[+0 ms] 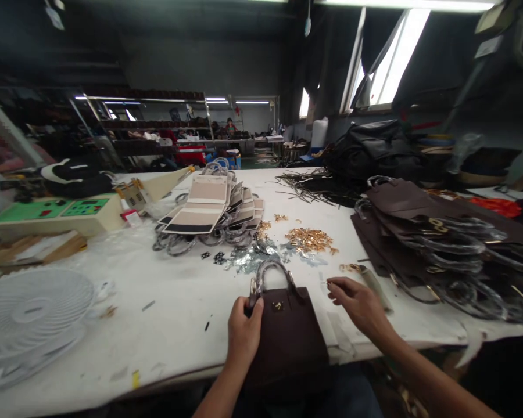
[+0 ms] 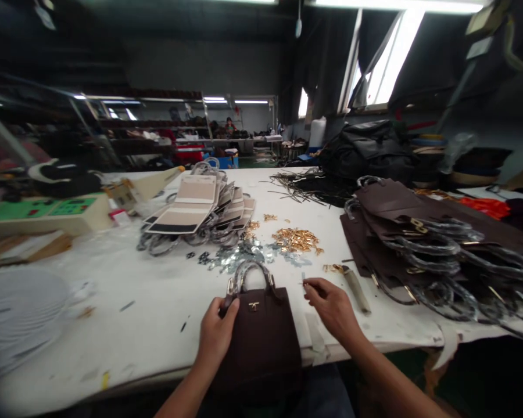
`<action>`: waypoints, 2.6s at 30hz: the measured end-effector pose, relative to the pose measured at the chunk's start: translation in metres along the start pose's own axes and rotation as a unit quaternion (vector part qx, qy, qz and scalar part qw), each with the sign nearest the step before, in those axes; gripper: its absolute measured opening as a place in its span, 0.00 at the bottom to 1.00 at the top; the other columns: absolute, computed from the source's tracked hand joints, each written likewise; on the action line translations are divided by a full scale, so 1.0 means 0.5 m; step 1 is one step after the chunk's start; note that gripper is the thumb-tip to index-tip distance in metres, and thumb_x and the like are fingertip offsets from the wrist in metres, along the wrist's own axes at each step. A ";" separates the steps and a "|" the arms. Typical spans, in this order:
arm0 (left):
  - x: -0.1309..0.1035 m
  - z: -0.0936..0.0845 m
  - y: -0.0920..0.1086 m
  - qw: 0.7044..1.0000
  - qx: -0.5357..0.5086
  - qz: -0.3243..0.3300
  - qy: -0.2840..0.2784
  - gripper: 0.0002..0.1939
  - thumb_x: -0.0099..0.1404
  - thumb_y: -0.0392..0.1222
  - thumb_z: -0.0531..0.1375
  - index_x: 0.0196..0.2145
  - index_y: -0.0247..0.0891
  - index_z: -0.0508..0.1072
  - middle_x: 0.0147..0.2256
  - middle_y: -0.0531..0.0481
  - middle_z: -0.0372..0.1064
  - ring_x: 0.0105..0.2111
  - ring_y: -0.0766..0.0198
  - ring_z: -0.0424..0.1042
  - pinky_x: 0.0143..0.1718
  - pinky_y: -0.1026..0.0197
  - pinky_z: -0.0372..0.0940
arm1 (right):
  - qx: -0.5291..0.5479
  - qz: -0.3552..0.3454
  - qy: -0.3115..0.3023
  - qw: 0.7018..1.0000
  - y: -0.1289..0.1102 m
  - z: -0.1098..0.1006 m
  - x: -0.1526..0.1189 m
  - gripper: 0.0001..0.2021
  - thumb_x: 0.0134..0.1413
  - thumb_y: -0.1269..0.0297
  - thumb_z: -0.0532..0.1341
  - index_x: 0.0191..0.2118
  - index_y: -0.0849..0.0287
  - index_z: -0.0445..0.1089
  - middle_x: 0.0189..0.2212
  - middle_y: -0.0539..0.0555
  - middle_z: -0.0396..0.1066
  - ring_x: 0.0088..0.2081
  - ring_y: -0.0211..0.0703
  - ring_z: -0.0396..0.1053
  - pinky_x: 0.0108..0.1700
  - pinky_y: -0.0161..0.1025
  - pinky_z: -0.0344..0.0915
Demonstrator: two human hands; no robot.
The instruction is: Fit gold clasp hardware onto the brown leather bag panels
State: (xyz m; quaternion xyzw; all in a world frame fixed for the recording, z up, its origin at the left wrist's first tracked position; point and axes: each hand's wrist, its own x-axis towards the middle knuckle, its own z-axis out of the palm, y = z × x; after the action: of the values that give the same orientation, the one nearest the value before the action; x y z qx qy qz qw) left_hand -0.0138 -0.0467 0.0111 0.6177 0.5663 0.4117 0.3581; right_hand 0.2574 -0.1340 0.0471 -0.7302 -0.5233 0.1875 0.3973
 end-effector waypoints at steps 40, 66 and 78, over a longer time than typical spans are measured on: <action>-0.065 -0.018 -0.061 0.969 -0.248 0.012 -0.007 0.26 0.75 0.43 0.49 0.68 0.38 0.56 0.50 0.45 0.75 0.47 0.58 0.74 0.55 0.55 0.65 | 0.009 -0.068 -0.002 0.998 -0.166 0.313 -0.091 0.09 0.59 0.57 0.62 0.33 0.56 0.75 0.30 0.51 0.79 0.29 0.44 0.75 0.34 0.37 0.66; -0.065 -0.012 -0.068 0.980 -0.198 -0.001 0.025 0.24 0.74 0.45 0.53 0.65 0.38 0.63 0.48 0.44 0.76 0.47 0.57 0.76 0.55 0.55 0.68 | 0.024 -0.063 -0.082 0.994 -0.192 0.300 -0.072 0.09 0.58 0.59 0.61 0.39 0.56 0.75 0.29 0.49 0.77 0.28 0.42 0.74 0.34 0.36 0.67; -0.069 -0.014 -0.074 0.977 -0.211 0.017 0.008 0.26 0.75 0.44 0.51 0.67 0.40 0.59 0.48 0.45 0.77 0.47 0.58 0.77 0.55 0.54 0.69 | 0.015 -0.073 -0.136 0.988 -0.193 0.294 -0.062 0.09 0.61 0.63 0.58 0.40 0.54 0.76 0.33 0.50 0.78 0.32 0.43 0.74 0.37 0.37 0.65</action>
State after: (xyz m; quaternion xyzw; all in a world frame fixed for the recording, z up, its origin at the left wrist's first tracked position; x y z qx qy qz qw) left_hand -0.0360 -0.0776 -0.0231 0.5349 0.4587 0.5327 0.4688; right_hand 0.0850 -0.0928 0.0274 -0.6519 -0.6215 0.2636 0.3454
